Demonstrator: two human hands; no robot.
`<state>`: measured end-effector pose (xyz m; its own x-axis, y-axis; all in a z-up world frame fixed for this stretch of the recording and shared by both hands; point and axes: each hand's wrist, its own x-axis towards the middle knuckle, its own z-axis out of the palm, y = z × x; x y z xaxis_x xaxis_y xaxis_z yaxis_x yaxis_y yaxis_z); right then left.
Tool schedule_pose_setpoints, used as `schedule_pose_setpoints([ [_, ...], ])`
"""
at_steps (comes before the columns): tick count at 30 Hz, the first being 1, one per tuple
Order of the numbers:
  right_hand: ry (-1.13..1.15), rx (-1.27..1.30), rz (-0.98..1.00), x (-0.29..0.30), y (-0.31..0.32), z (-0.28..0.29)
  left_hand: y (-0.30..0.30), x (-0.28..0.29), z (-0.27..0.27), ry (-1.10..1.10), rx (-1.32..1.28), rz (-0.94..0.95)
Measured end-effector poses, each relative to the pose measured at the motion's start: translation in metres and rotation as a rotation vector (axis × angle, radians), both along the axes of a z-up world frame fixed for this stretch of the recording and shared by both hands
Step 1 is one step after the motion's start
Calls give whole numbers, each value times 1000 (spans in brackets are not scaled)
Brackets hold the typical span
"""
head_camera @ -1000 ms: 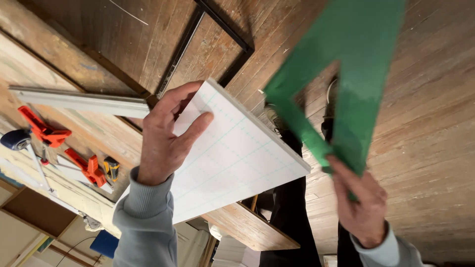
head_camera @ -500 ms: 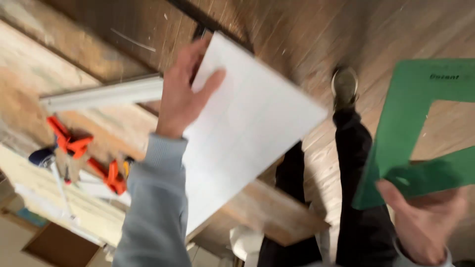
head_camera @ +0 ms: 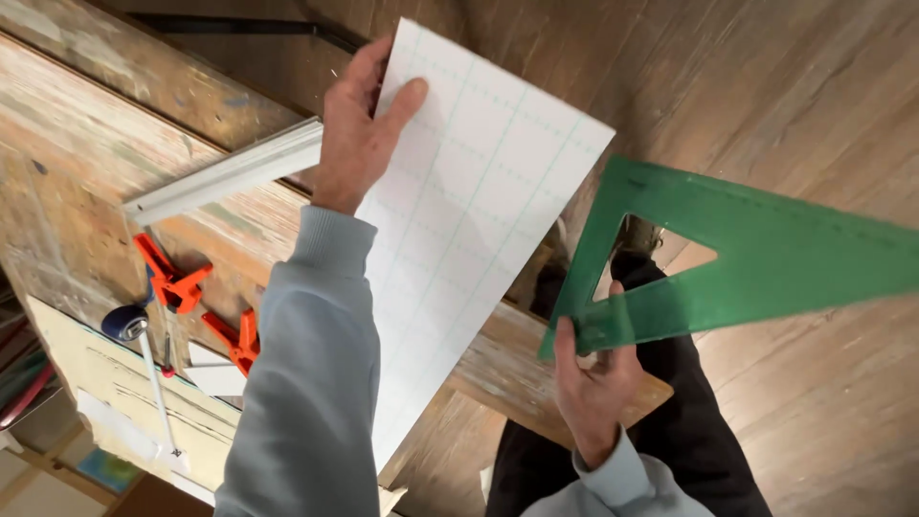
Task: Measuring and cutting a white board with a utility knife and a ruler.
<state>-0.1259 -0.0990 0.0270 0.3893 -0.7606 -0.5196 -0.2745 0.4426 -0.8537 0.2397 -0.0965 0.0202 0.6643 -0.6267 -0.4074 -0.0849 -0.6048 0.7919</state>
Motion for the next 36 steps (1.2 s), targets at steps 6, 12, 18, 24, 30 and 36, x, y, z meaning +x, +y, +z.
schedule_pose_setpoints([
  [6, -28, -80, -154, 41, 31, 6, 12, 5, -14, 15, -132, -45],
  [12, 74, -289, -191, 70, 62, -7, 22, 11, -35, 7, -270, -96],
  [18, -108, -315, -185, 93, 54, -10, 15, 1, -21, -72, -197, -62],
  [24, 110, -385, -130, 102, 65, -22, 16, -3, -27, -49, -173, 1],
  [30, -12, -388, -170, 109, 64, -22, 11, -6, -17, -54, -111, -2],
  [36, 3, -395, -148, 110, 65, -27, 16, -7, -26, -143, -117, -22],
])
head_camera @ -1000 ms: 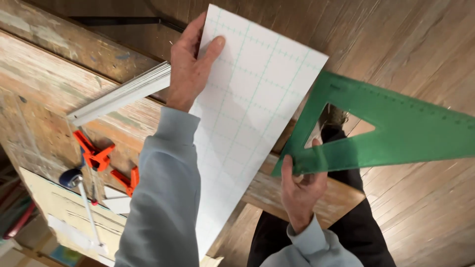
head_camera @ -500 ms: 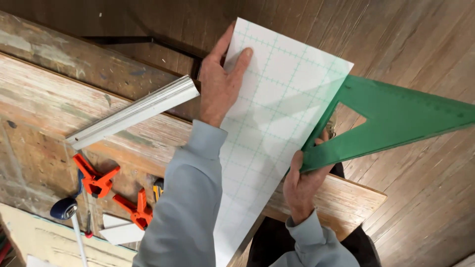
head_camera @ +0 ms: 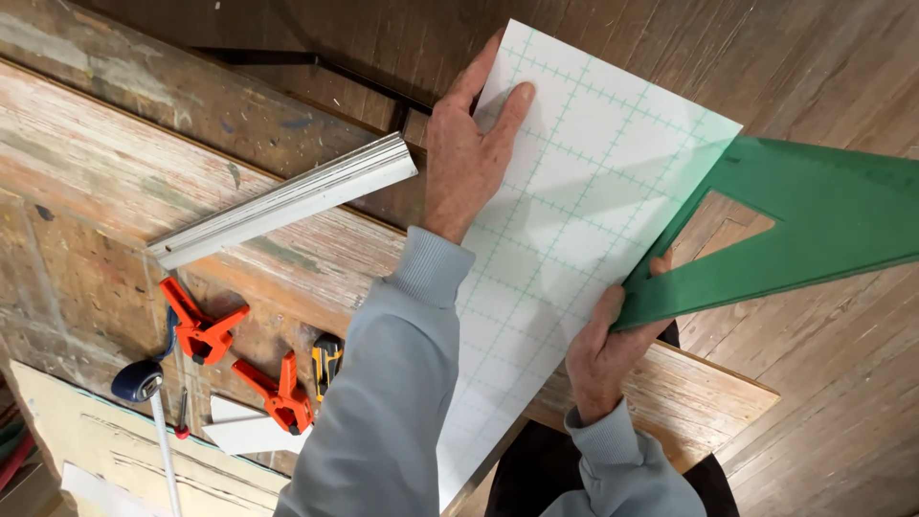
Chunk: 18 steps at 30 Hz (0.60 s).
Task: Measuring and cutting a white board with a utility knife and a ruler.
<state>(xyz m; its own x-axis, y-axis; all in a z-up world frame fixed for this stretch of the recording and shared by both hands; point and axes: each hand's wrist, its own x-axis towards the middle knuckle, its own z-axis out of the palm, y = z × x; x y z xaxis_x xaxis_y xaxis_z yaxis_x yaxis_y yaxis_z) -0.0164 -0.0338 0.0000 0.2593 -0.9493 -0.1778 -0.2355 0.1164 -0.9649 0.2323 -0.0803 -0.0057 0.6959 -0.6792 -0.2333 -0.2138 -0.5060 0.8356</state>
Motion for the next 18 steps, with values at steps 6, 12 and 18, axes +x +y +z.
schedule_pose_setpoints([
  [6, 218, -56, 90, -3, -1, 0, 1, -1, 0, 33, -61, -6],
  [12, 158, 15, 58, 7, -8, 14, -1, -4, 1, -62, 28, -9],
  [18, 235, -43, 115, 2, -9, 12, 4, -6, -11, -193, -11, -47],
])
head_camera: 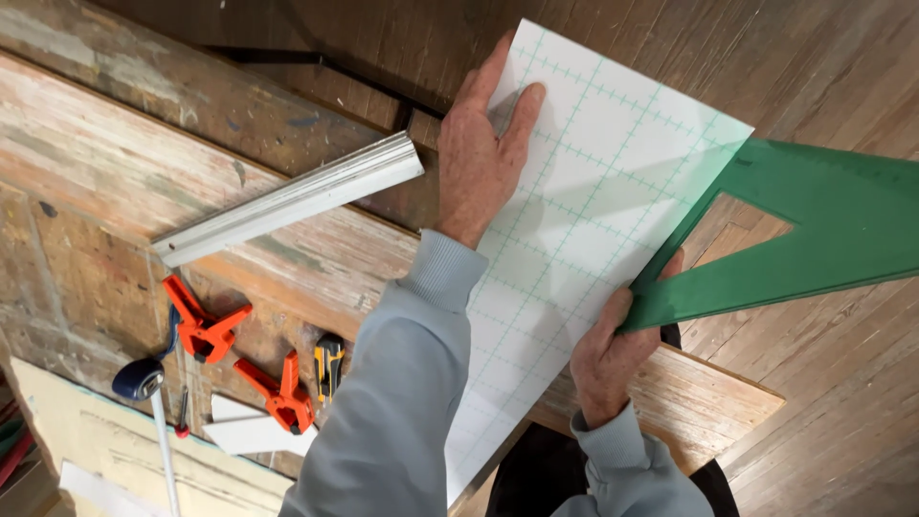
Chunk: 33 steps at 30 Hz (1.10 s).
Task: Measuring and cutting a white board with a utility knife and a ruler.
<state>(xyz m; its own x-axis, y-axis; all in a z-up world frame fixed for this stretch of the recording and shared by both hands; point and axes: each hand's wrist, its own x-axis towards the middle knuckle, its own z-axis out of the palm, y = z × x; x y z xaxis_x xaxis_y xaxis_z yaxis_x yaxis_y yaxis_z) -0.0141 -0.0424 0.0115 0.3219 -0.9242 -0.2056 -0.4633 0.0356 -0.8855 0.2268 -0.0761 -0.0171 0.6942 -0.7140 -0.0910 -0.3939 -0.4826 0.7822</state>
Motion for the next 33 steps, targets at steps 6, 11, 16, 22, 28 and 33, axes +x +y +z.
schedule_pose_setpoints([
  [6, -22, 38, -15, 1, -1, 1, -3, -4, 6, -1, 16, 26],
  [11, -52, 35, -24, 1, 0, 2, -7, -3, 18, 20, 121, 13],
  [16, -85, 96, -58, 1, -5, 9, -9, -2, 31, 20, 100, -32],
  [22, -156, 80, -47, -2, -14, 7, -12, 0, 26, 177, 22, 18],
  [28, -95, 212, -22, -13, -17, 4, -17, -3, 31, 353, 15, 80],
  [33, -248, 132, 44, -20, -23, 0, -27, -9, 40, 323, -27, 36],
])
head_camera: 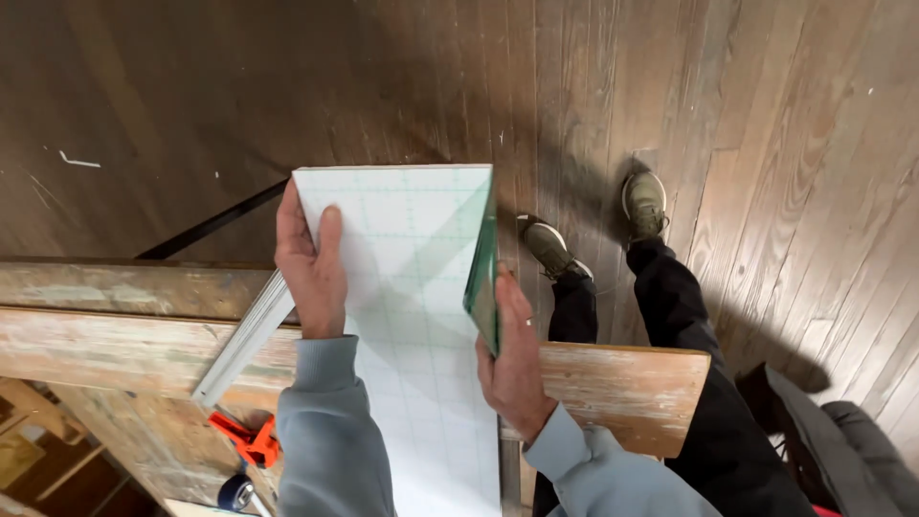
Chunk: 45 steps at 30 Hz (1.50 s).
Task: Measuring and cutting a white board with a utility knife and a ruler.
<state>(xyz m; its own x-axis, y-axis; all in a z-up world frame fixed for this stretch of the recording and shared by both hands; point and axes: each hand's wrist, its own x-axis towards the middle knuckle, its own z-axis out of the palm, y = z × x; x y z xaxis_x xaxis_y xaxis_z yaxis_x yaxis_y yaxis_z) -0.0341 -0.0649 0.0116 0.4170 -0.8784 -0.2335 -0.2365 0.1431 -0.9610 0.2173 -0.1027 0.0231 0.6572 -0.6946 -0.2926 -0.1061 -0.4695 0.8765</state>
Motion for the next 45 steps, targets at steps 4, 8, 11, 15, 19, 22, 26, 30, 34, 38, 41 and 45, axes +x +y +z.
schedule_pose_setpoints([
  [4, 4, -3, -22, 1, 1, -3, -3, -2, 1, -15, 33, -9],
  [8, 23, 2, 14, 0, -9, 5, -1, -2, -3, -7, -1, -10],
  [11, 21, -13, 0, 4, -9, 5, 4, 2, -10, -10, -30, -9],
  [15, 10, 4, -15, 5, -3, 2, 12, 5, -18, -29, -46, -9],
  [19, 25, 10, 3, 7, -10, 9, 10, 4, -15, 2, -69, 48],
  [22, 64, 7, 9, 8, -9, 12, 10, 1, -6, -69, -34, 11],
  [26, 82, 36, -8, 8, 3, 6, 14, -8, 24, -233, 147, 42],
  [30, 53, -29, -8, 9, 6, 5, 74, -30, 48, -676, 378, -110],
  [34, 114, -84, -13, 7, 15, 1, 119, -65, 72, -697, 434, -71],
  [38, 94, -16, -47, 8, 25, -2, 138, -80, 83, -553, 578, -23],
  [41, 117, -11, -34, 15, 23, 12, 148, -86, 76, -492, 557, -1],
  [45, 116, -54, -30, 16, 28, 2, 151, -87, 72, -450, 555, 11],
])
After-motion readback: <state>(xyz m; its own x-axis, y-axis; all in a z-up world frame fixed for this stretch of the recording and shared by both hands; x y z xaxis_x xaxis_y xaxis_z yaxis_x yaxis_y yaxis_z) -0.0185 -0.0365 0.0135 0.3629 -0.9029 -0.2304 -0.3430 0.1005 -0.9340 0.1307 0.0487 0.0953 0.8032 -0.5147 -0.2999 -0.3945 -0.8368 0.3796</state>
